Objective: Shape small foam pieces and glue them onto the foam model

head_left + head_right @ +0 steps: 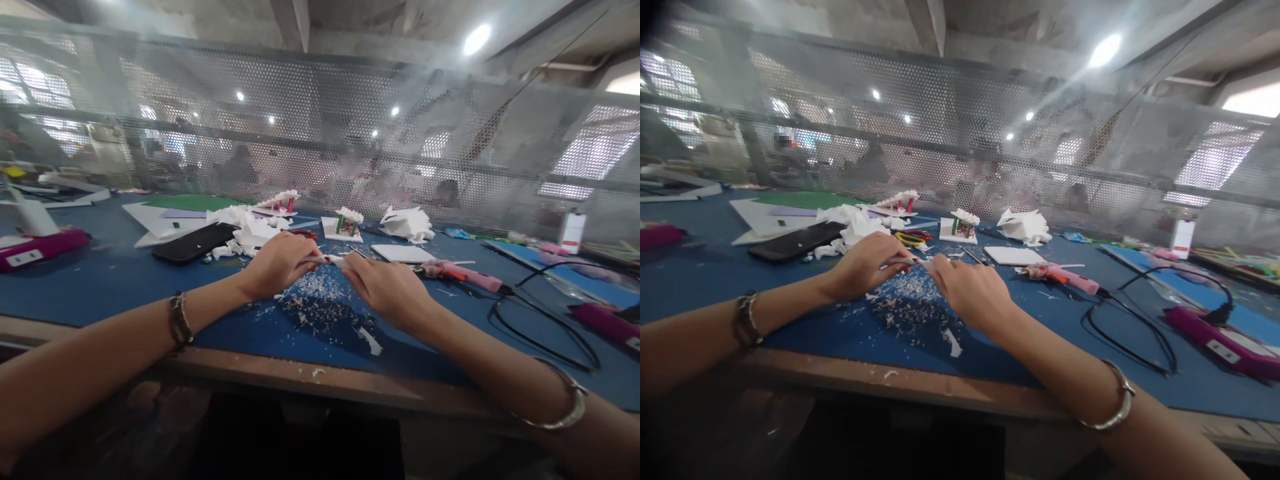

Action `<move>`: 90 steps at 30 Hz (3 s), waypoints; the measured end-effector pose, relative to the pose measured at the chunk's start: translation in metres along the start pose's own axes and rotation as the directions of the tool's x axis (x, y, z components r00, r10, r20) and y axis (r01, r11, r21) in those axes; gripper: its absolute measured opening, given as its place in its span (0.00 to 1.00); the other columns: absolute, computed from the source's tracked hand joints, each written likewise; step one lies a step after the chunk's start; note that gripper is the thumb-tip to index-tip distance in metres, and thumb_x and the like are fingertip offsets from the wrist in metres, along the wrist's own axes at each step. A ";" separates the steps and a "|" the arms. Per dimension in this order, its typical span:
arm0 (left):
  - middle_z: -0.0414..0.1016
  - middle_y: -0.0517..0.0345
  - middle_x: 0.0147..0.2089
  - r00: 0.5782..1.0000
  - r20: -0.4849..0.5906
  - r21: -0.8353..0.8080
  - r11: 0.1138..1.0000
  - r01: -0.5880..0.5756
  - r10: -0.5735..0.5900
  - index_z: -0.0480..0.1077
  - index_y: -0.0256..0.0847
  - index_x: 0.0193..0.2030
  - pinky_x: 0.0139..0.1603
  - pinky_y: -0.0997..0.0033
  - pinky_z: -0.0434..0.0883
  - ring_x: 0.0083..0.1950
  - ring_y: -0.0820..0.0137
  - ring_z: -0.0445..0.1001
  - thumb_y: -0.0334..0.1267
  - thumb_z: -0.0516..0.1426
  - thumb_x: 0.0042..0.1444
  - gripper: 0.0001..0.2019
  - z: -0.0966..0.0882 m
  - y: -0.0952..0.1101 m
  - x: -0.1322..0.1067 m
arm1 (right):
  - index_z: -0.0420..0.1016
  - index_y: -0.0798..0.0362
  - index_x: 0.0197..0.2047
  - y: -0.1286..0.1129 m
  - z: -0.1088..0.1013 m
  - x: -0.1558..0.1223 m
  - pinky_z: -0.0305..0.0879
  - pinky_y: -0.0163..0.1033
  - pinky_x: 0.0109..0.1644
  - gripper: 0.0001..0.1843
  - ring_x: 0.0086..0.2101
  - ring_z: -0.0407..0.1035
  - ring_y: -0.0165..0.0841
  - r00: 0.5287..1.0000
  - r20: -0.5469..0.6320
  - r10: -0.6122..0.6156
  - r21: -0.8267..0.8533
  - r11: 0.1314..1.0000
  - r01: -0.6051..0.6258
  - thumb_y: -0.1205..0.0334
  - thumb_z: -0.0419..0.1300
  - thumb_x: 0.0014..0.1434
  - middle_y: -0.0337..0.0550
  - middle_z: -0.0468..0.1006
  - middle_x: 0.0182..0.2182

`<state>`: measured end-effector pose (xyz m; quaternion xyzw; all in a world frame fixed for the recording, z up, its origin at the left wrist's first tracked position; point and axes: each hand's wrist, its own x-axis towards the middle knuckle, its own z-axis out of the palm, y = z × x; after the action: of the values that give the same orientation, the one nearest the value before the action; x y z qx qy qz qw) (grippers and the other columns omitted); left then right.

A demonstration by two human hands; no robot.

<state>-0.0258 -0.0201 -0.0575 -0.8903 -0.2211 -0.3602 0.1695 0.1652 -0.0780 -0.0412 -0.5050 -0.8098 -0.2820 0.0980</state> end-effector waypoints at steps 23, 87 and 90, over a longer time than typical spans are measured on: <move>0.69 0.56 0.28 0.997 0.041 -0.125 0.990 0.064 -0.060 0.65 0.38 0.28 0.37 0.67 0.58 0.32 0.71 0.61 0.39 0.37 0.59 0.19 0.004 0.000 0.001 | 0.63 0.55 0.34 0.005 -0.002 -0.002 0.42 0.34 0.21 0.16 0.18 0.62 0.29 0.976 -0.209 0.053 0.173 0.985 -0.016 0.58 0.38 0.58 0.42 0.71 0.19; 0.69 0.53 0.27 0.996 -0.079 0.050 0.998 -0.028 0.032 0.67 0.35 0.34 0.31 0.71 0.62 0.31 0.70 0.62 0.37 0.46 0.56 0.11 0.004 -0.001 -0.003 | 0.64 0.51 0.36 -0.003 -0.004 -0.002 0.34 0.35 0.20 0.17 0.17 0.63 0.29 0.998 -0.046 0.040 -0.076 0.996 -0.043 0.56 0.37 0.60 0.42 0.75 0.26; 0.68 0.54 0.26 0.997 -0.080 0.081 0.997 -0.007 0.013 0.68 0.36 0.33 0.31 0.70 0.61 0.30 0.70 0.61 0.38 0.46 0.56 0.12 0.004 -0.002 -0.003 | 0.64 0.51 0.37 -0.003 -0.003 -0.001 0.34 0.35 0.20 0.17 0.17 0.63 0.29 1.000 -0.014 0.024 -0.078 0.997 -0.026 0.55 0.38 0.60 0.42 0.75 0.26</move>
<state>-0.0266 -0.0179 -0.0620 -0.8686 -0.2240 -0.3856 0.2159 0.1631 -0.0814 -0.0402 -0.5167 -0.7910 -0.3158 0.0871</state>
